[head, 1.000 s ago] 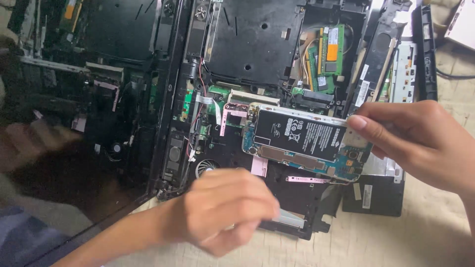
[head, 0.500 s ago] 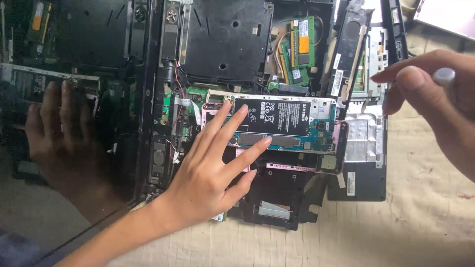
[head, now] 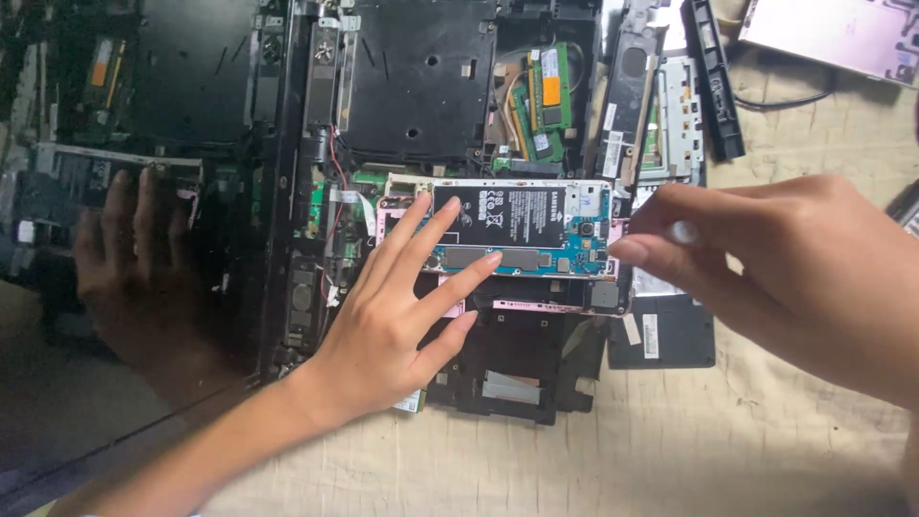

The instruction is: Inspecting and assembling internal components of a smartphone and a laptop on a repair bench using a small plastic tool.

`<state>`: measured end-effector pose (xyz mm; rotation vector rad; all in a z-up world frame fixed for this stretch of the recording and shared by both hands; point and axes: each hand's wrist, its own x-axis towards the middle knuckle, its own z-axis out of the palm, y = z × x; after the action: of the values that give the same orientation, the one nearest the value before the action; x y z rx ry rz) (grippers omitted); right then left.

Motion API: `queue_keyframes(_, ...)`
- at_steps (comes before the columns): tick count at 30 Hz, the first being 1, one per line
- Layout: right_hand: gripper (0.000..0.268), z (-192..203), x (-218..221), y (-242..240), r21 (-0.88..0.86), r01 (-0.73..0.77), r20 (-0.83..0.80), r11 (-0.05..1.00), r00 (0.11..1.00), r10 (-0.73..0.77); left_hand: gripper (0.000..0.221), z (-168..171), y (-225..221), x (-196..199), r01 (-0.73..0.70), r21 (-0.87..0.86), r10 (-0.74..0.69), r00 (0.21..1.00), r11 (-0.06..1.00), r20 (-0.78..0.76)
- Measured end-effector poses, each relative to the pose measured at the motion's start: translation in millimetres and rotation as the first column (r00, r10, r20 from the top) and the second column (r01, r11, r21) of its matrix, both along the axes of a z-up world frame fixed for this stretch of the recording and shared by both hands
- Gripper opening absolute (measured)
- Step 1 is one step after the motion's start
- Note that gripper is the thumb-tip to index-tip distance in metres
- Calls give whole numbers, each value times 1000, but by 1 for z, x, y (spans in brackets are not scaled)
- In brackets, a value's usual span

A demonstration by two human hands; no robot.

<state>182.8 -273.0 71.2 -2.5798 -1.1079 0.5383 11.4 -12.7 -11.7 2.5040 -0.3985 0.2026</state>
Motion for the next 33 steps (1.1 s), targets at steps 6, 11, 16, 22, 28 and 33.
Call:
queue_keyframes(6,31,-4,-3,-1,41,-27,35,999,999,25,49,1,0,0,-3,8,4,1000,1000,-16)
queue_keyframes(11,20,-6,-4,5,171,-11,144,985,990,-14,47,2,1,2,-7,-2,7,1000,1000,-28)
queue_keyframes(16,9,-6,-7,4,208,-36,172,977,985,-1,47,0,2,3,-1,2,1,1000,1000,-6)
queue_keyframes(22,15,-8,-10,6,116,-27,75,993,997,18,55,1,2,3,23,-30,-24,999,999,-30)
queue_keyframes(28,11,-10,-9,10,140,-28,80,990,997,17,57,4,2,4,167,-47,-169,985,985,-35)
queue_keyframes(33,11,-14,-11,13,143,-18,103,990,995,3,50,4,-1,6,152,11,-152,988,988,15)
